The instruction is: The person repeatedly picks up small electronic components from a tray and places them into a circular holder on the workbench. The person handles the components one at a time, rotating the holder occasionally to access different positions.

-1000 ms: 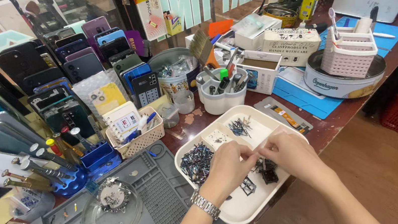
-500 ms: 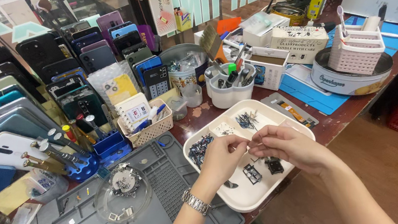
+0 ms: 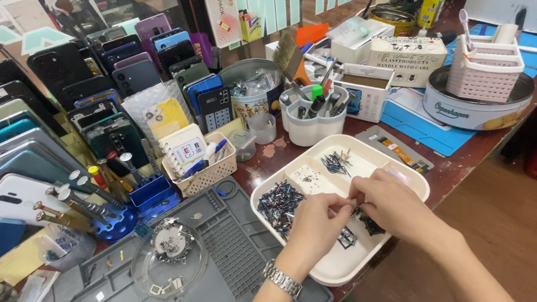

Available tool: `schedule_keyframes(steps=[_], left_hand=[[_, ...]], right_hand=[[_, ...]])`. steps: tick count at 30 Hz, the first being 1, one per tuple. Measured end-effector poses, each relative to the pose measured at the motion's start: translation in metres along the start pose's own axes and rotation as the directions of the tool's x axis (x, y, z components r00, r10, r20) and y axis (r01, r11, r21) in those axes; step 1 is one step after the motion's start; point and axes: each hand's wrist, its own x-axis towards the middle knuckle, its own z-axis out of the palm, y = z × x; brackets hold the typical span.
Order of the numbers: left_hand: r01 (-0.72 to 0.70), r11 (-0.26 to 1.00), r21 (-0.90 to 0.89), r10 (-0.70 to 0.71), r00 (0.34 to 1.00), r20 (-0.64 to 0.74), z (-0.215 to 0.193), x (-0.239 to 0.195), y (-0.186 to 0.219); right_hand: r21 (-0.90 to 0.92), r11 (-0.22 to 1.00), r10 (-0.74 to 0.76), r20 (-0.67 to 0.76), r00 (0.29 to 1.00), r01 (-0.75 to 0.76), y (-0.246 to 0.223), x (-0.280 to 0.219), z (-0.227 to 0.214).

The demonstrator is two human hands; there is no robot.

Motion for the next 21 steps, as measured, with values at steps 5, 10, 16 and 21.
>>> schedule_keyframes(steps=[5, 10, 16, 21], left_hand=[[0.096, 0.995, -0.039, -0.097, 0.995, -0.03, -0.014, -0.012, 0.004], [0.175, 0.981, -0.085, -0.191, 0.947, -0.259, -0.063, -0.029, 0.0], [0.246, 0.969, -0.034, -0.223, 0.801, -0.555, -0.148, -0.071, -0.03], [0.295, 0.954, -0.05, -0.253, 0.707, -0.661, -0.213, -0.103, -0.062]], right_hand=[[0.16, 0.987, 0.005, -0.084, 0.996, 0.008, -0.03, 0.009, -0.002], [0.343, 0.935, -0.045, -0.132, 0.99, 0.088, -0.093, 0.03, 0.019], [0.517, 0.84, -0.125, -0.111, 0.986, 0.165, -0.177, 0.056, 0.071], [0.608, 0.775, -0.231, 0.02, 0.973, 0.172, -0.219, 0.072, 0.109]])
